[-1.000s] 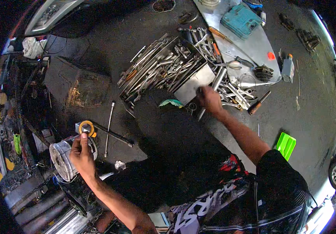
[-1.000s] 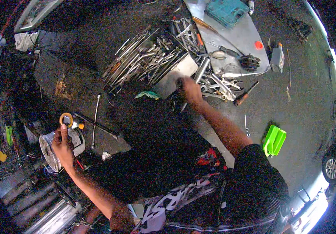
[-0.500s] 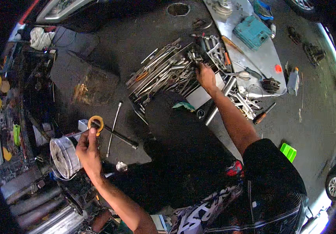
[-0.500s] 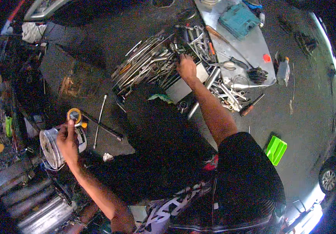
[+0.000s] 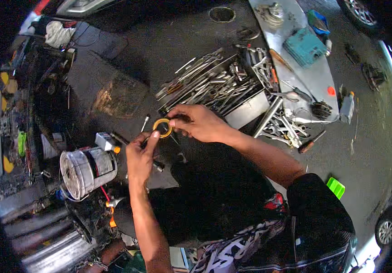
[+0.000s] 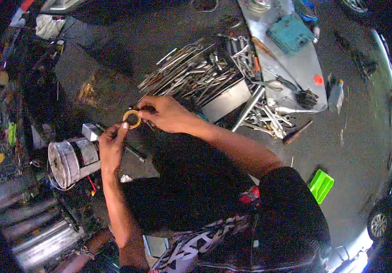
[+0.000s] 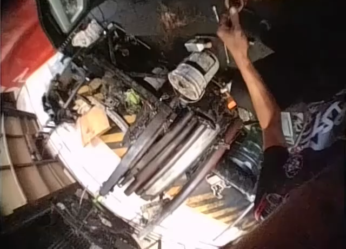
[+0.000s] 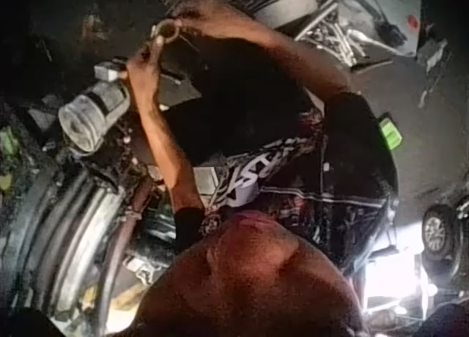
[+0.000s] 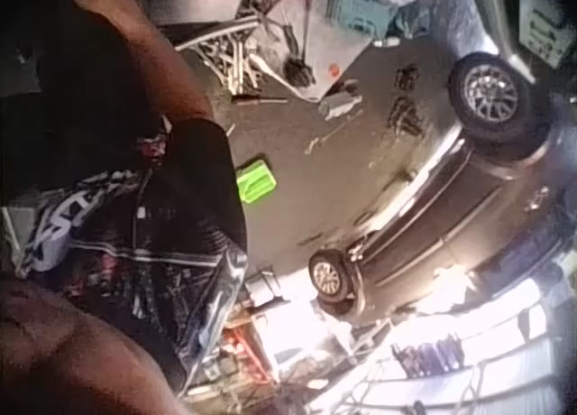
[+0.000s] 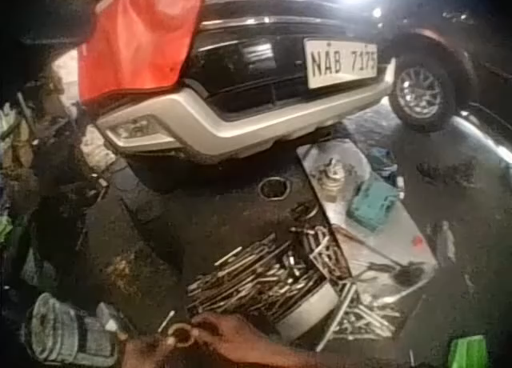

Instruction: Inspecting and sorting various mechanical parts like bolts, nuts, and gears on a workshop floor.

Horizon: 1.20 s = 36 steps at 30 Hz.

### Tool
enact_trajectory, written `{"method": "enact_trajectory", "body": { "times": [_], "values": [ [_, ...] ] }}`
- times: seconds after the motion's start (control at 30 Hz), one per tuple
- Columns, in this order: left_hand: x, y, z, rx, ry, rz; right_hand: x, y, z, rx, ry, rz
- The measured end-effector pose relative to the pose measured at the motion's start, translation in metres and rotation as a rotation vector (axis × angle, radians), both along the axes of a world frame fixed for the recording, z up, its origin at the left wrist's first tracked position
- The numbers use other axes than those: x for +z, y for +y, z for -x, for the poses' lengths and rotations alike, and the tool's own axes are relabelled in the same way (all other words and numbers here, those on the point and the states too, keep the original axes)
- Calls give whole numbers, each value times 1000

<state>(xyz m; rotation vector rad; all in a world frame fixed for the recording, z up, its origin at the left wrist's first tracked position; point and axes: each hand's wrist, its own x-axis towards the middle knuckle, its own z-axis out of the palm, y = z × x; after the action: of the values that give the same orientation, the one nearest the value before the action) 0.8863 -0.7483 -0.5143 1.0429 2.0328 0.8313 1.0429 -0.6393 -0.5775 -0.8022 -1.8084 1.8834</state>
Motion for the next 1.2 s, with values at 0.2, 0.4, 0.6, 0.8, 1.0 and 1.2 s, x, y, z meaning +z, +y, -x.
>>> {"method": "enact_trajectory", "body": {
  "times": [0.2, 0.4, 0.6, 0.8, 1.0, 1.2],
  "values": [
    [-15, -4, 9, 46, 42, -44, -84, 46, -32, -366, 101, 227],
    [-13, 1, 10, 111, -175, 6, -234, 135, -70, -1013, -32, 293],
    [-12, -1, 13, 277, -590, -3, -311, 186, -67, -1455, -169, 419],
    [-21, -5, 30, 224, -1029, -127, -197, 94, -36, -985, 373, 568],
    [-22, -3, 17, 161, -927, -150, -43, -3, -4, -172, 121, 161],
    [-22, -8, -4, 107, -628, -69, -9, -33, 13, -41, 26, -652]
  ]
}}
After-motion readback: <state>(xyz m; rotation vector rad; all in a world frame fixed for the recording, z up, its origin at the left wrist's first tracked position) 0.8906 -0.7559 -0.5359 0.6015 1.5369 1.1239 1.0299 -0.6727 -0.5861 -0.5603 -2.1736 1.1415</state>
